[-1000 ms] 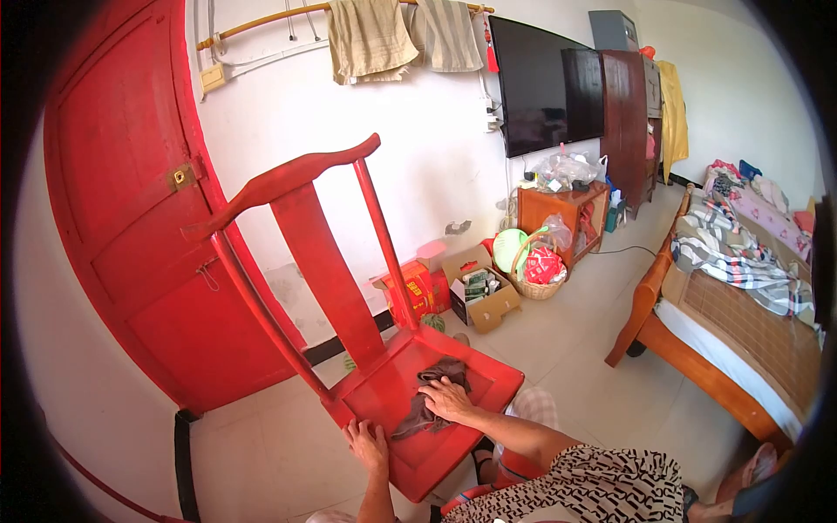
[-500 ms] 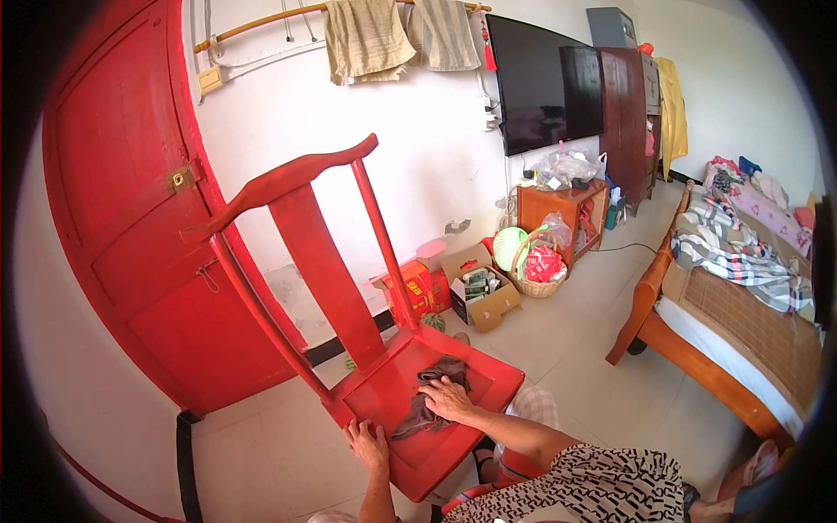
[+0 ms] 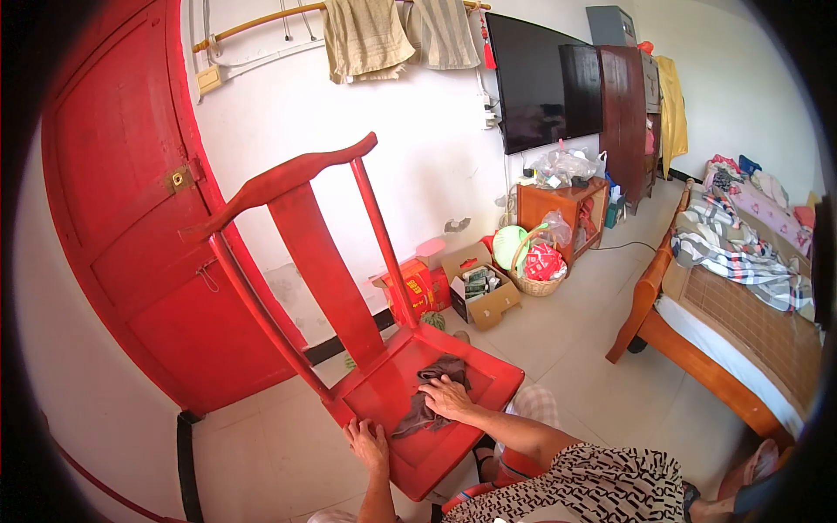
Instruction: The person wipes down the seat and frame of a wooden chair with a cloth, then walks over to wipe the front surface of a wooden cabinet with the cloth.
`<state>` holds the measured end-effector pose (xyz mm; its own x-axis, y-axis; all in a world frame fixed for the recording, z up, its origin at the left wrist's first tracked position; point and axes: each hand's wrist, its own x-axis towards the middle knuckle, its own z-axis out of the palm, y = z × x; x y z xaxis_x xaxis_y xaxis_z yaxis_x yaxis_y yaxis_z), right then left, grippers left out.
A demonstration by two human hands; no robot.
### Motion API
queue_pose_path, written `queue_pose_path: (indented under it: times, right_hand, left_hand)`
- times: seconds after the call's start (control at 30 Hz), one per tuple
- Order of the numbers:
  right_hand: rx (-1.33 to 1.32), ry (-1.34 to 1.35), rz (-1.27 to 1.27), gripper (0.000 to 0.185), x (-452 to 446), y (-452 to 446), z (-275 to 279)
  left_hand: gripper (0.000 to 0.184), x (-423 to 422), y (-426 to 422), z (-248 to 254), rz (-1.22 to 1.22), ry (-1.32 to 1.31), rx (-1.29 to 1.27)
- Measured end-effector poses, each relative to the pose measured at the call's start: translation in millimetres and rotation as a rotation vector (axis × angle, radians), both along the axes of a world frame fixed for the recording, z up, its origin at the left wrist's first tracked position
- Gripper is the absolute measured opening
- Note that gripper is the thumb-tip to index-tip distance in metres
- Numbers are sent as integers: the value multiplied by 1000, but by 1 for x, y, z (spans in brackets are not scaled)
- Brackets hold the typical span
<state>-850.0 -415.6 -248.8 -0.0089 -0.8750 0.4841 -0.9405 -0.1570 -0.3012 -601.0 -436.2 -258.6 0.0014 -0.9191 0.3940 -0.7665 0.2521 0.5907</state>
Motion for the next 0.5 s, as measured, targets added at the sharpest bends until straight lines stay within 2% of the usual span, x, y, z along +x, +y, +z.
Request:
queue_pose_path:
  times: [0.5]
  right_hand:
    - [-7,7,-10,35,1,0,-1]
  left_hand:
    - [27,-1,0,0,12,-2,10]
